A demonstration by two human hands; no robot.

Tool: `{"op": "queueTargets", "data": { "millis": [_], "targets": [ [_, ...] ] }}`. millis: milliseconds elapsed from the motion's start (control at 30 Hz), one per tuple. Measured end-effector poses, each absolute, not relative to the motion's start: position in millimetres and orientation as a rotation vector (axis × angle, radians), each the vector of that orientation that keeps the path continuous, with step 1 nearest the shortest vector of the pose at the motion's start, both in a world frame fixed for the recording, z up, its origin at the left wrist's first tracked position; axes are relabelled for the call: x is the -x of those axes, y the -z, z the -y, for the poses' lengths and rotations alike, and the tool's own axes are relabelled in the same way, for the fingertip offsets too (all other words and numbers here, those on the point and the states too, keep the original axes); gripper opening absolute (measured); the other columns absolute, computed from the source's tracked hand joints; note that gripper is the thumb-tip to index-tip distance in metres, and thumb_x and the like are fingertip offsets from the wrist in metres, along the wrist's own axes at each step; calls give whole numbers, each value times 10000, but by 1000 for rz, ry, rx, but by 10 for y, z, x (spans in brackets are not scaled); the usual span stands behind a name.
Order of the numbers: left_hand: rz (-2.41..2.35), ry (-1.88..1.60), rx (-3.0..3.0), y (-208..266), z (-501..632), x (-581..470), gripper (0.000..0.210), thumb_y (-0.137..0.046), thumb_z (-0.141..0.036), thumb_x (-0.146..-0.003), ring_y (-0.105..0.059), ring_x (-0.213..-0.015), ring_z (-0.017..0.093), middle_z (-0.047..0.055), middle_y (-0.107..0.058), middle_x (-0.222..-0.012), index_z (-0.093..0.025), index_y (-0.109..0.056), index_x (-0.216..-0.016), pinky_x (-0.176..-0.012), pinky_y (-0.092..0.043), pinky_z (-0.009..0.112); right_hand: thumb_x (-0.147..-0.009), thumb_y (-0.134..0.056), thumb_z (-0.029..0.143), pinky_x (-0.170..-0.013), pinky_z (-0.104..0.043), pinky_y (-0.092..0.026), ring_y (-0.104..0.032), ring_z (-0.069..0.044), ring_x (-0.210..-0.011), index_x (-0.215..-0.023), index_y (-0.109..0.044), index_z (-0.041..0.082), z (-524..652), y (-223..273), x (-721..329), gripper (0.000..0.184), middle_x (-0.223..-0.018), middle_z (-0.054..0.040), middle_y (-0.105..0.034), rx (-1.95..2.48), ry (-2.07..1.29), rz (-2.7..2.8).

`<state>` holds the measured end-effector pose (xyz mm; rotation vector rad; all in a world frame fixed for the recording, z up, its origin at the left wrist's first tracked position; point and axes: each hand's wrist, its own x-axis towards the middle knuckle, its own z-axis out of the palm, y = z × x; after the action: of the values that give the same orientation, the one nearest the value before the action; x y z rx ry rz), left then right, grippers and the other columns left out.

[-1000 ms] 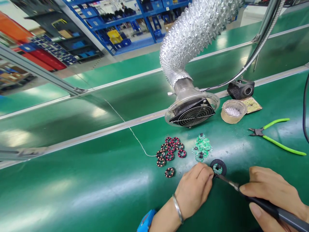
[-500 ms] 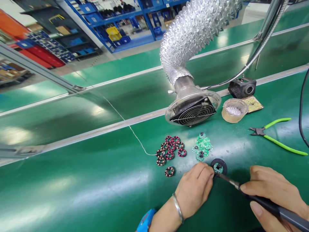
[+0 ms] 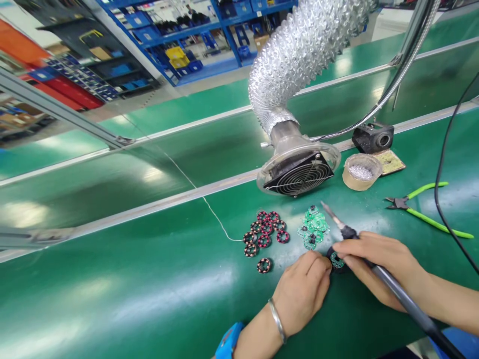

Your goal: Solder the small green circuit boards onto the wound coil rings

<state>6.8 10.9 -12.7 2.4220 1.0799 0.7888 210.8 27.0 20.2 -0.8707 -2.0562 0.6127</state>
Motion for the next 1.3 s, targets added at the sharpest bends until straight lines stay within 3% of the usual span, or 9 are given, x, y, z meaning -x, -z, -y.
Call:
{"op": "queueTargets", "data": {
  "millis": [167, 367, 633, 800, 1100, 1300],
  "targets": [
    [-1094, -851, -2350, 144, -79, -86, 82, -502, -118, -906, -569, -680, 152, 27, -604, -777, -184, -550, -909, -650, -503, 246, -851, -458, 3, -578, -257, -423, -474, -146, -661, -1158, -553, 182, -412, -85, -2110, 368, -772, -21, -591, 741, -637, 2259],
    [-1180, -855, -1927, 47, -80, -152, 83, -559, -118, -868, -518, -604, 103, 6, -583, -736, -171, -606, -826, -571, -441, 194, -885, -473, 40, -617, -260, -430, -478, -144, -682, -1169, -540, 174, -398, -23, -2118, 322, -791, -27, -593, 755, -663, 2192],
    [-1291, -748, -1606, -27, -74, -247, 153, -527, -163, -858, -437, -574, 90, -26, -489, -663, -167, -565, -709, -526, -360, 193, -902, -465, 59, -609, -286, -414, -454, -149, -645, -1240, -518, 171, -373, 70, -2127, 360, -770, -27, -588, 611, -564, 2215],
    [-1283, -708, -1521, -21, -78, -237, 153, -504, -154, -843, -450, -586, 96, -27, -492, -658, -176, -513, -692, -536, -356, 201, -921, -439, 117, -604, -304, -412, -495, -156, -639, -1266, -506, 149, -350, 89, -2145, 352, -759, -32, -609, 557, -449, 2263],
    [-1258, -542, -1437, -53, -115, -179, 128, -482, -120, -817, -478, -466, 82, -42, -530, -578, -188, -504, -711, -471, -367, 194, -881, -450, 86, -548, -306, -321, -410, -171, -605, -1234, -509, 125, -339, 45, -2149, 360, -667, -15, -548, 528, -370, 2340],
    [-1268, -532, -1373, -68, -145, -192, 114, -521, -162, -818, -468, -425, 78, -46, -533, -543, -181, -539, -707, -435, -371, 193, -868, -441, 58, -525, -288, -360, -429, -144, -549, -1325, -459, 124, -320, -178, -2225, 462, -645, 16, -506, 615, -415, 2206]
  ]
}}
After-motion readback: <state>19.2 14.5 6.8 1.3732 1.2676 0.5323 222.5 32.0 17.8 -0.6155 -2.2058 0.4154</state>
